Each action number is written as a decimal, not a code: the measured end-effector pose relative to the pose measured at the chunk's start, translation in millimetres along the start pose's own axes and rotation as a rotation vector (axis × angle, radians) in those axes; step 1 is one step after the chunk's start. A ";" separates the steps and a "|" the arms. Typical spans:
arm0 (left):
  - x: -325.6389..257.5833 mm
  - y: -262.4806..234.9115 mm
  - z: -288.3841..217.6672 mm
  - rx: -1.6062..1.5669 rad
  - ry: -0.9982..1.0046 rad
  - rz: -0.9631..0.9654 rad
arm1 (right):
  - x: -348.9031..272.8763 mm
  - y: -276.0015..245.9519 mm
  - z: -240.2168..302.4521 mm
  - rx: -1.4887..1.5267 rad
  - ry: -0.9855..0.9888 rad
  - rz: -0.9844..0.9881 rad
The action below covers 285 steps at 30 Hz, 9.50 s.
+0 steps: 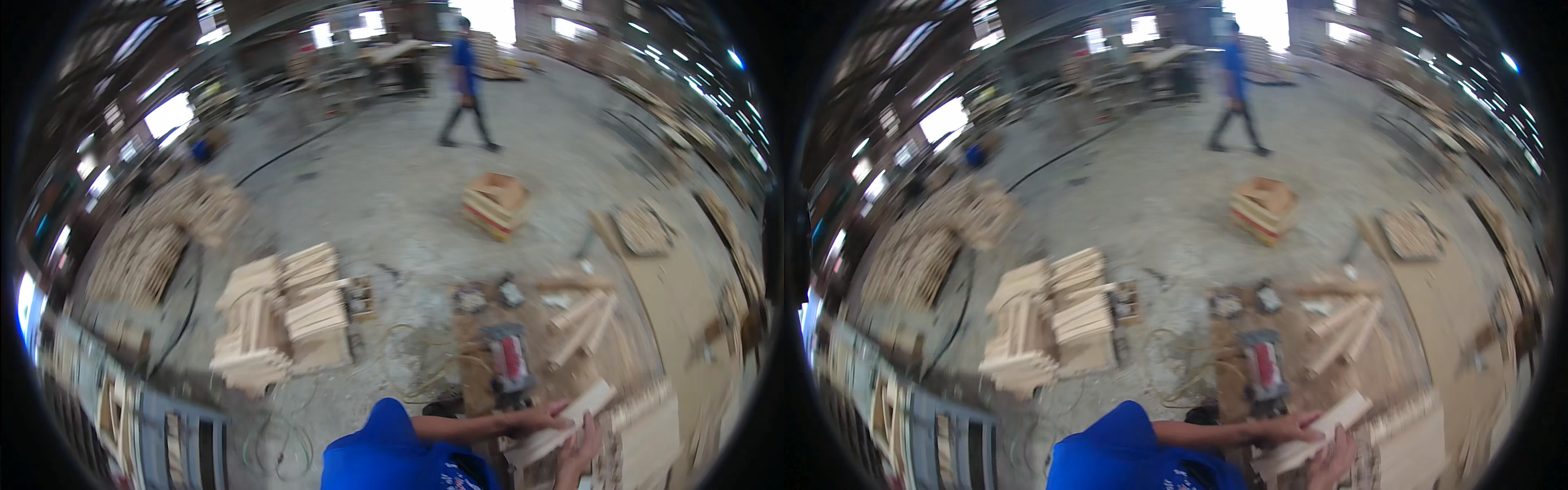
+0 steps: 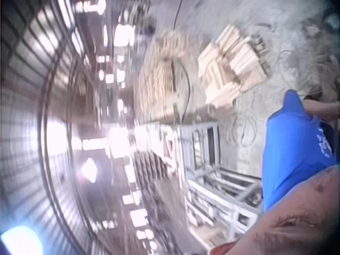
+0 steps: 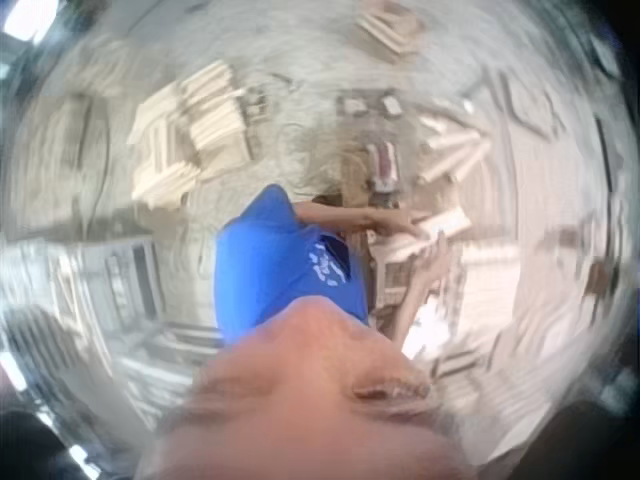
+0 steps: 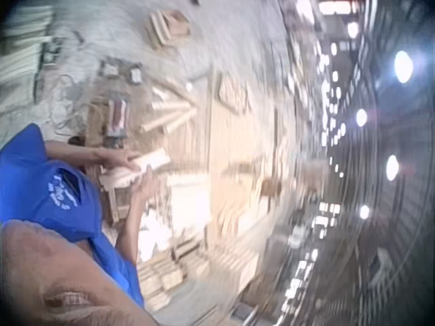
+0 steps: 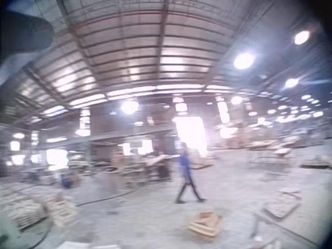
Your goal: The person assembles small wooden components by inserting dowels into pre-drilled holes and stacking the finished pieces on a workbench. The person repeatedly picks up wooden parts, aligns them, and secures them with dowels in a furniture workshop.
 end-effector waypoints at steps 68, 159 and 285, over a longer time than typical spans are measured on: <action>-177.4 -344.2 -185.2 1.521 -0.393 -1.435 | -119.5 53.8 -7.8 -0.220 0.579 0.468; 86.3 74.0 -109.4 1.765 0.027 0.490 | 75.6 -106.7 31.9 -0.620 -0.112 0.636; 10.6 -17.5 -1.8 0.140 -0.280 -0.316 | 1.5 31.5 16.2 1.021 0.641 -0.272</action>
Point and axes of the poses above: each hand's wrist, its own x-axis towards the middle knuckle, its own y-axis out of the palm, z = x × y, the point moved 7 cm from there along x, towards the middle knuckle, and after that the axes turned 10 degrees about z, right-handed, at the moved point
